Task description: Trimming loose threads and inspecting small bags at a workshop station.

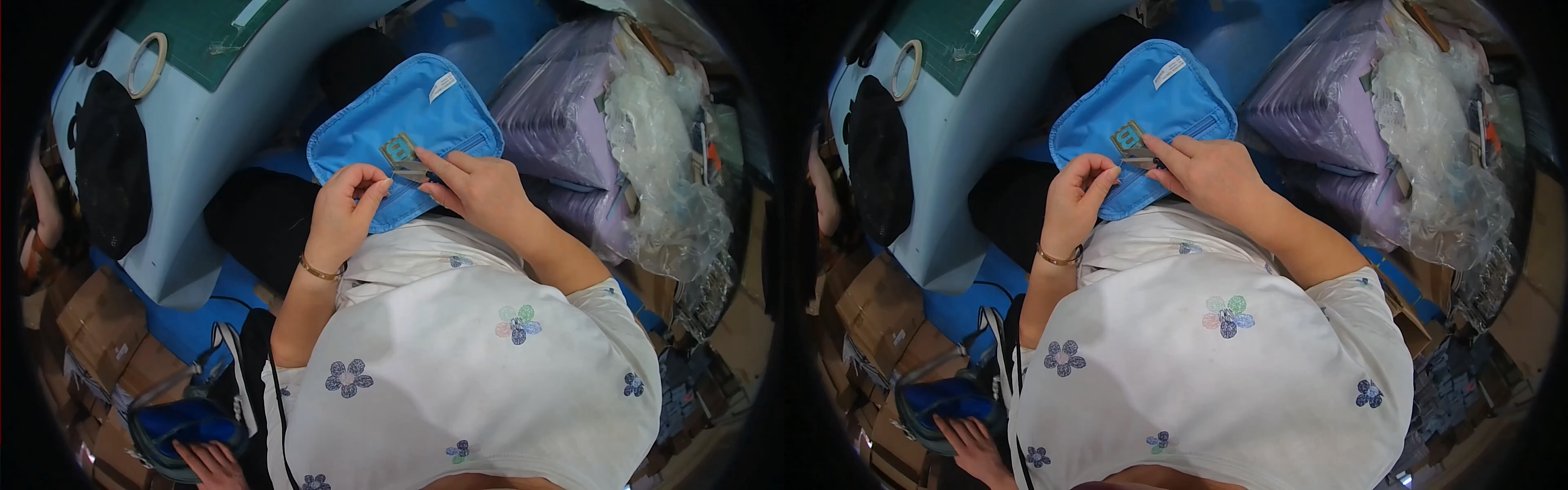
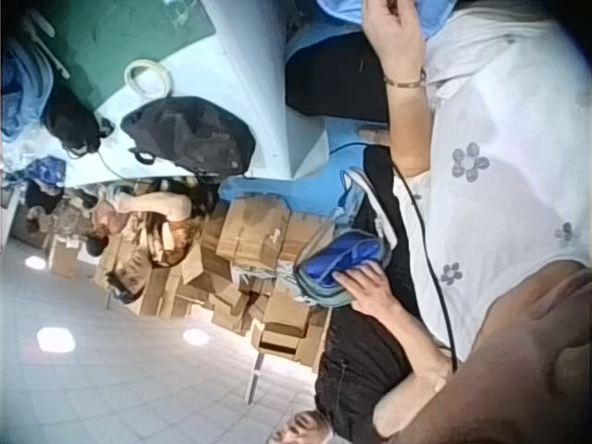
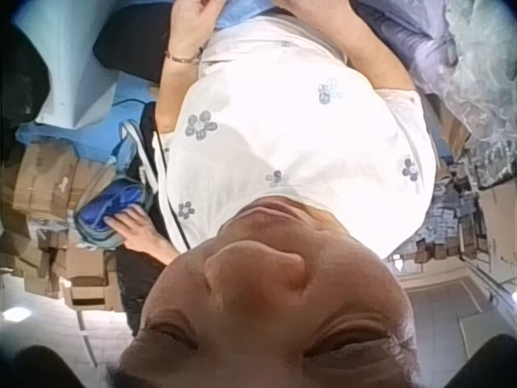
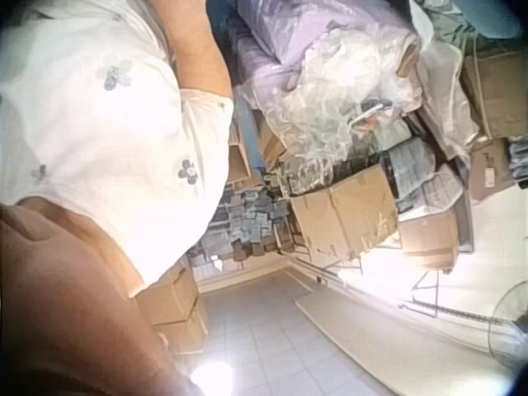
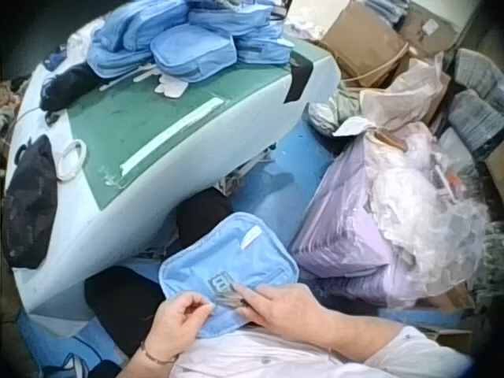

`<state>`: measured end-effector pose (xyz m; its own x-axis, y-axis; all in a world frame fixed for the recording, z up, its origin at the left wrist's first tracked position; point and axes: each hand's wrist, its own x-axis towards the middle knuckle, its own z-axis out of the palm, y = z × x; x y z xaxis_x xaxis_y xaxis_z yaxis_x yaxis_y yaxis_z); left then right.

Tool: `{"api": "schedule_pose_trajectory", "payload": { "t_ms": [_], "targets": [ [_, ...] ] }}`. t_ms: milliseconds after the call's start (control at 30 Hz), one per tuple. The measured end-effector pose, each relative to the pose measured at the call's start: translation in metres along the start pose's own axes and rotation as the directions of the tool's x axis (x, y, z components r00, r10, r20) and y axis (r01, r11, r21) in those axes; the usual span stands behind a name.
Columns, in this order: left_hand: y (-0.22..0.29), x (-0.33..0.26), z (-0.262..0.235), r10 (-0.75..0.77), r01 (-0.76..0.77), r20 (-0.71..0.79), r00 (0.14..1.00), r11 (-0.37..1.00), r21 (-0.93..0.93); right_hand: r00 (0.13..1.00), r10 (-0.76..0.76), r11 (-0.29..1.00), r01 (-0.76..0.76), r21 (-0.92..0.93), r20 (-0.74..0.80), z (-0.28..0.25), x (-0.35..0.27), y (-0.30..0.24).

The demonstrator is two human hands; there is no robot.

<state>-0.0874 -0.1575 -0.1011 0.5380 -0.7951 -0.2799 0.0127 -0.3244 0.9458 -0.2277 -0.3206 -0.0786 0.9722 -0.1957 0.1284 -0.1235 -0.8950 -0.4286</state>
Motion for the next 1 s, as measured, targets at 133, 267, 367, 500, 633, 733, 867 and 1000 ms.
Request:
{"api": "schedule_pose_trajectory", "payload": {
  "t_ms": [133, 267, 367, 500, 633, 733, 867, 1000],
  "targets": [
    [0.0, 0.0, 0.002, -0.001, 0.001, -0.012, 1.0, 0.999, -0.043, 1.0, 0.003, 1.0, -0.003, -0.005, 0.001, -0.001, 0.0, -0.001],
    [-0.002, 0.0, -0.002, -0.007, 0.007, 0.007, 1.0, 1.0, 0.007, 1.0, -0.02, 1.0, 0.02, 0.006, 0.019, -0.003, 0.002, -0.001],
    [-0.003, -0.004, -0.009, -0.027, 0.001, -0.105, 0.994, 0.969, -0.248, 1.0, 0.006, 0.995, -0.006, 0.096, 0.001, 0.0, 0.002, 0.007],
    [-0.025, -0.004, -0.045, 0.026, -0.228, -0.605, 0.796, 0.938, -0.26, 0.974, 0.226, 0.926, -0.225, 0.302, 0.035, 0.001, 0.001, 0.008],
    [-0.046, -0.024, -0.057, -0.096, -0.008, -0.512, 0.854, 0.98, -0.198, 0.959, 0.273, 0.919, -0.282, 0.275, 0.072, 0.007, 0.0, 0.004],
    [-0.034, -0.041, -0.045, -0.247, 0.191, -0.199, 0.948, 0.945, -0.266, 0.953, 0.292, 0.907, -0.304, 0.291, 0.084, 0.004, 0.003, 0.001],
    [-0.003, -0.045, -0.024, 0.256, -0.211, -0.143, 0.956, 0.939, 0.271, 0.95, 0.306, 0.904, -0.312, 0.292, 0.065, 0.007, 0.005, 0.003],
    [-0.006, -0.039, -0.019, 0.349, -0.312, 0.019, 0.937, 0.81, 0.496, 0.965, 0.26, 0.924, -0.251, 0.289, 0.006, 0.013, 0.006, 0.008]
  ]
}}
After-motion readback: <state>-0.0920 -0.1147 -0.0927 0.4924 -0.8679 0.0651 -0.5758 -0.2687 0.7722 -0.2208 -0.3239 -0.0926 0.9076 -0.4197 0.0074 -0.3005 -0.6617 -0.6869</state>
